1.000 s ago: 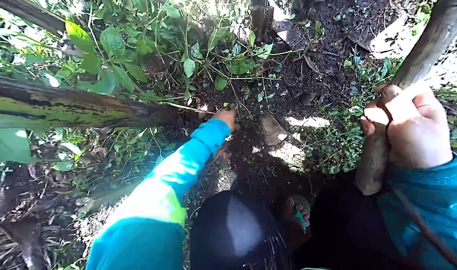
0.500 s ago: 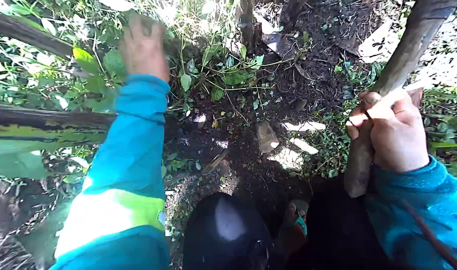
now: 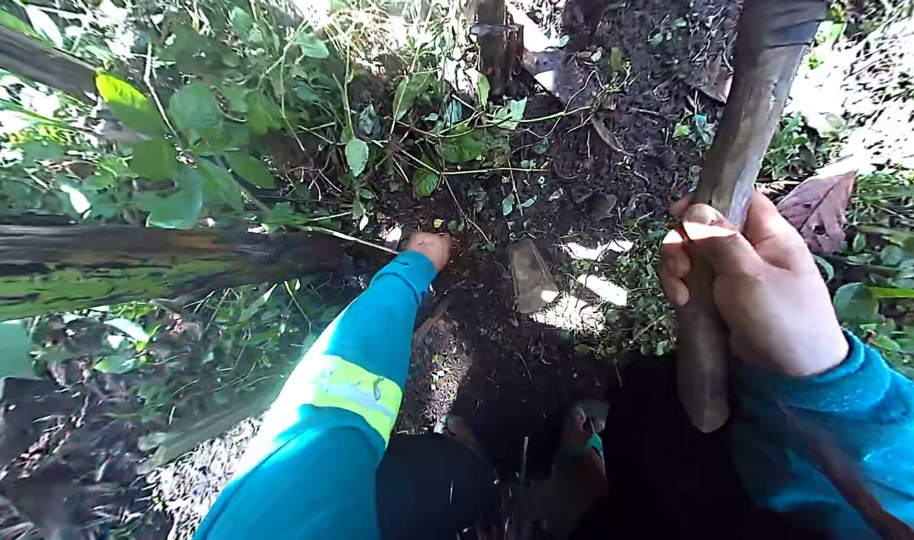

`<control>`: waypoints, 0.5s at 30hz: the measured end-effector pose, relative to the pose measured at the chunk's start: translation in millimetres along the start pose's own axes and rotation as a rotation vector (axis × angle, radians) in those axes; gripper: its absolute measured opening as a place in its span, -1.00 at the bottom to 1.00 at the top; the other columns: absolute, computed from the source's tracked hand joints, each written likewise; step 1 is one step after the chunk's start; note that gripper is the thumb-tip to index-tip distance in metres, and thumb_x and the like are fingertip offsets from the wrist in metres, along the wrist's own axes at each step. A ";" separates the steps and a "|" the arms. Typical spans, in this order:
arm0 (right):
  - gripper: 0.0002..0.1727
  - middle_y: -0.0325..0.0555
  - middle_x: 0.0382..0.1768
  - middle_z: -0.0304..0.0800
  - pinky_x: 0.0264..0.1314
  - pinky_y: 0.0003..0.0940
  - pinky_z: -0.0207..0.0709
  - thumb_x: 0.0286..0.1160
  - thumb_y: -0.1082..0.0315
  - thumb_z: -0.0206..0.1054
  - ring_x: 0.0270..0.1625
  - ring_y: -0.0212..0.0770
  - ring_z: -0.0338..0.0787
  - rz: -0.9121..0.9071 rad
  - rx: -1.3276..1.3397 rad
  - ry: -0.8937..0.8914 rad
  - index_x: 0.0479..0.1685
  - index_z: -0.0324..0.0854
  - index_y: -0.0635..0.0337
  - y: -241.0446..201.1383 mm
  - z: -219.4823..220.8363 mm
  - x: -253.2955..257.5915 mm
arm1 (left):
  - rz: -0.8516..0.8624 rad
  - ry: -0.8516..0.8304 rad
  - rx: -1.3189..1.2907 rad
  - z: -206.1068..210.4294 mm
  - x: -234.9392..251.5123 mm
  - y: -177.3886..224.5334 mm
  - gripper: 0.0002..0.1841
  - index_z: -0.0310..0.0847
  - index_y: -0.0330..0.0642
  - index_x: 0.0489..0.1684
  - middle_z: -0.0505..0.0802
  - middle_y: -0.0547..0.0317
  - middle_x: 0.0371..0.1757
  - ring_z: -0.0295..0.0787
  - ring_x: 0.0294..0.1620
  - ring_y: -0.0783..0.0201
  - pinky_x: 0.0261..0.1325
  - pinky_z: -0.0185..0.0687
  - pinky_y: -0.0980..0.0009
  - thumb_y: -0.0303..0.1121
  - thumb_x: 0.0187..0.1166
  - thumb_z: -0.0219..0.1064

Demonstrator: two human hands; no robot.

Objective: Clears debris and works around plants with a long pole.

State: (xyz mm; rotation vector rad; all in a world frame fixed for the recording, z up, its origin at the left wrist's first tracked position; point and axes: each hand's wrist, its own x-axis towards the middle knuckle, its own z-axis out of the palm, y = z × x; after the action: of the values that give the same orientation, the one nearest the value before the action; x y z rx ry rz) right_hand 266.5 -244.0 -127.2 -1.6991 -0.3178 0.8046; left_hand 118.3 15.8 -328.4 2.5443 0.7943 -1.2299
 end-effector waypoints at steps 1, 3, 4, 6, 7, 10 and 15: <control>-0.82 -0.39 -0.58 0.51 -0.71 -0.60 0.52 0.83 0.19 0.01 -0.75 -0.48 0.49 -0.004 -0.005 0.000 0.18 0.40 -0.02 -0.4 -1.3 -0.7 | -0.010 0.052 -0.034 -6.6 -2.3 -7.5 -0.59 0.53 -0.30 0.54 0.79 -0.41 0.31 0.72 0.38 -0.39 0.47 0.45 -0.34 -0.33 0.84 0.06; -0.82 -0.41 -0.58 0.53 -0.70 -0.60 0.53 0.83 0.17 0.02 -0.74 -0.49 0.50 -0.020 -0.011 0.005 0.18 0.40 -0.02 -0.2 -4.7 -0.9 | -0.069 0.205 -0.176 -32.6 -17.9 -22.2 -0.58 0.53 -0.30 0.54 0.78 -0.48 0.29 0.69 0.37 -0.49 0.39 0.45 -0.45 -0.29 0.86 0.04; -0.81 -0.41 -0.58 0.54 -0.70 -0.59 0.54 0.84 0.17 0.02 -0.74 -0.49 0.51 -0.023 -0.010 0.014 0.20 0.40 -0.02 0.2 -6.2 -1.2 | -0.112 0.318 -0.274 -50.4 -31.2 -32.1 -0.58 0.53 -0.31 0.54 0.78 -0.53 0.27 0.69 0.35 -0.55 0.34 0.46 -0.52 -0.28 0.86 0.04; -0.80 -0.40 -0.57 0.55 -0.69 -0.58 0.55 0.85 0.17 0.02 -0.74 -0.47 0.52 -0.019 -0.010 0.047 0.23 0.40 -0.02 0.7 -8.8 -2.3 | -0.177 0.660 -0.535 -86.1 -61.1 -55.2 -0.55 0.49 -0.40 0.54 0.75 -0.60 0.28 0.71 0.33 -0.52 0.37 0.48 -0.48 -0.28 0.86 0.02; -0.81 -0.39 -0.56 0.54 -0.69 -0.57 0.56 0.85 0.18 0.02 -0.73 -0.47 0.52 -0.020 -0.004 0.058 0.21 0.41 -0.02 1.1 -9.8 -2.6 | -0.187 0.865 -0.661 -98.5 -70.7 -66.2 -0.50 0.41 -0.45 0.57 0.72 -0.54 0.33 0.76 0.28 -0.33 0.38 0.57 -0.26 -0.21 0.85 0.07; -0.83 -0.38 -0.58 0.54 -0.68 -0.56 0.55 0.85 0.17 0.03 -0.73 -0.46 0.52 -0.023 0.025 0.077 0.16 0.43 -0.04 2.5 -9.9 -3.3 | -0.139 1.046 -0.905 -105.3 -79.7 -67.1 -0.17 0.08 -0.46 0.75 0.49 -0.44 0.54 0.71 0.15 0.00 0.21 0.67 0.18 -0.16 0.62 0.41; -0.84 -0.37 -0.59 0.53 -0.69 -0.58 0.55 0.85 0.18 0.02 -0.74 -0.46 0.51 -0.024 0.023 0.059 0.13 0.41 -0.02 -0.1 -3.9 -4.7 | -0.014 0.278 -0.278 -24.2 -19.6 8.6 -0.17 0.32 -0.51 0.62 0.56 -0.56 0.54 0.65 0.39 -0.53 0.34 0.54 -0.42 0.11 0.66 0.35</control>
State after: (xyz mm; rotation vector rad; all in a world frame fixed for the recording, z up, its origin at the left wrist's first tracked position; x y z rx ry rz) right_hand 265.7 -249.8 -125.1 -1.6909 -0.2874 0.7368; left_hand 129.1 10.9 -298.3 2.5070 0.9651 -0.7154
